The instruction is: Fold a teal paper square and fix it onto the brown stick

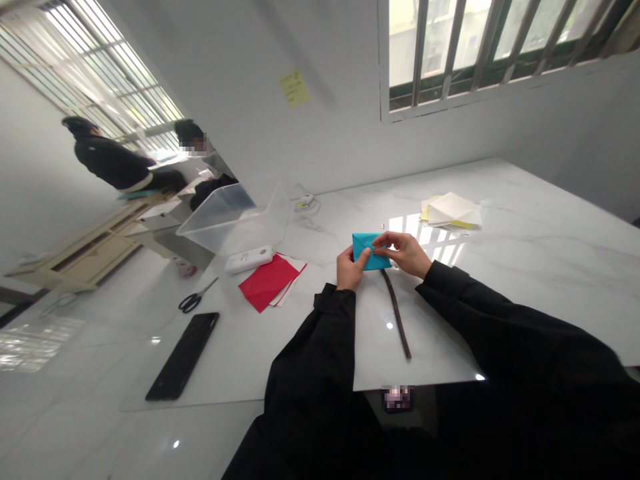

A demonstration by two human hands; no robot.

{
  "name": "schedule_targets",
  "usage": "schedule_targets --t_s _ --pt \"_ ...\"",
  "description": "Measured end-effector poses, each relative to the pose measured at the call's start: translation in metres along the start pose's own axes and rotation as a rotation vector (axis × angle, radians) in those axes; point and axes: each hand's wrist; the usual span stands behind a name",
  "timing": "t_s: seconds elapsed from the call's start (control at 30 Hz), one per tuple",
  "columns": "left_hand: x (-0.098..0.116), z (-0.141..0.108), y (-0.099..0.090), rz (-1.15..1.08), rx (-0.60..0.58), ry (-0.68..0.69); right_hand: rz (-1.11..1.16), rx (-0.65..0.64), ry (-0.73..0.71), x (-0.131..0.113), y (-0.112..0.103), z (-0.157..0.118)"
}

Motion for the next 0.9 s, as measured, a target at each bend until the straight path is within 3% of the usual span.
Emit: schedule_targets --t_s 0.9 --pt "0.0007 0.0009 0.0033 -0.008 -0.024 0.023 0.086 -0.003 0.093 0.0023 -0.0028 0.0023"
Point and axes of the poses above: each hand's wrist, its own z-axis towards the middle knuckle, its own y-axis out of the palm, x = y × z, and after that the axes turned 6 degrees about -y, right-handed
